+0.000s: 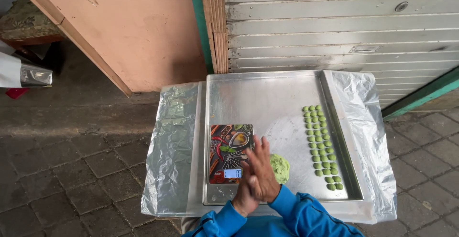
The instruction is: The person is portioning green dough, weighing it on a digital scale for consistency, rolling it into small balls, and arranging them in neat rows on a metal tray.
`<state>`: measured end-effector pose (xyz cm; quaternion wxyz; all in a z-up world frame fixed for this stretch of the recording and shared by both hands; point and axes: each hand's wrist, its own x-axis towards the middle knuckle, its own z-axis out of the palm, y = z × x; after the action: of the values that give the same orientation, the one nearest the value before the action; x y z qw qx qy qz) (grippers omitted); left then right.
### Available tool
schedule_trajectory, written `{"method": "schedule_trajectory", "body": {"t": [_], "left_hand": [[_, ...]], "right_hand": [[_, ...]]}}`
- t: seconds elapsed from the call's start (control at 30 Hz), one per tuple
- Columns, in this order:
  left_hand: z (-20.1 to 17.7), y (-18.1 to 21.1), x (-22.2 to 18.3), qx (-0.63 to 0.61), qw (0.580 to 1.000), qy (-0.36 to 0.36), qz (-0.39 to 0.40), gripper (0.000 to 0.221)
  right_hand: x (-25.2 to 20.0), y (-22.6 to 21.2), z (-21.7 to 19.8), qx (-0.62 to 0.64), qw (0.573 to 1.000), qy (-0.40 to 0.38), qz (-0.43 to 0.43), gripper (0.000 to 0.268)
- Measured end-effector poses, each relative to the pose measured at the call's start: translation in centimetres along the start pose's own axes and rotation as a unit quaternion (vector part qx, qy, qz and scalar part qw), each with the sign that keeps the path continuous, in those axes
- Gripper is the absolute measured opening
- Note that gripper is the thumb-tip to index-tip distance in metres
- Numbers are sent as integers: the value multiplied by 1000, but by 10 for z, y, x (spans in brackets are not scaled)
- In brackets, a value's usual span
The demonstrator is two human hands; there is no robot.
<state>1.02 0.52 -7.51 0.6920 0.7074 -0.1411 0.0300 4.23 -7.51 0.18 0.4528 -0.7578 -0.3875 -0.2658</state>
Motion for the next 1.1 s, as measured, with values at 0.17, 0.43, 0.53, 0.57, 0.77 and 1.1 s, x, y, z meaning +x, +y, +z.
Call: {"method": "schedule_trajectory", "body": {"t": [0.17, 0.43, 0.53, 0.57, 0.77, 1.1], "left_hand": [[-21, 86, 33, -505, 860, -6, -71, 89], [-10, 50, 16, -222, 975, -27, 16, 90], [-4, 67, 13, -247, 969, -22, 20, 85], [-4, 79, 15, -327, 944, -19, -35, 84], [-30, 96, 33, -471, 880, 19, -66, 86], [13, 64, 21, -278, 938, 51, 201, 84]], "right_hand": [[-26, 12, 7, -68, 986, -63, 135, 68], [-3, -27, 7, 131, 984, -76, 99, 70], [4, 1, 7, 47, 997, -34, 55, 66], [5, 11, 7, -3, 1000, -9, 29, 64], [-26, 3, 8, -34, 983, -108, 142, 69], [-5, 2, 1, 19, 995, -46, 91, 67]]}}
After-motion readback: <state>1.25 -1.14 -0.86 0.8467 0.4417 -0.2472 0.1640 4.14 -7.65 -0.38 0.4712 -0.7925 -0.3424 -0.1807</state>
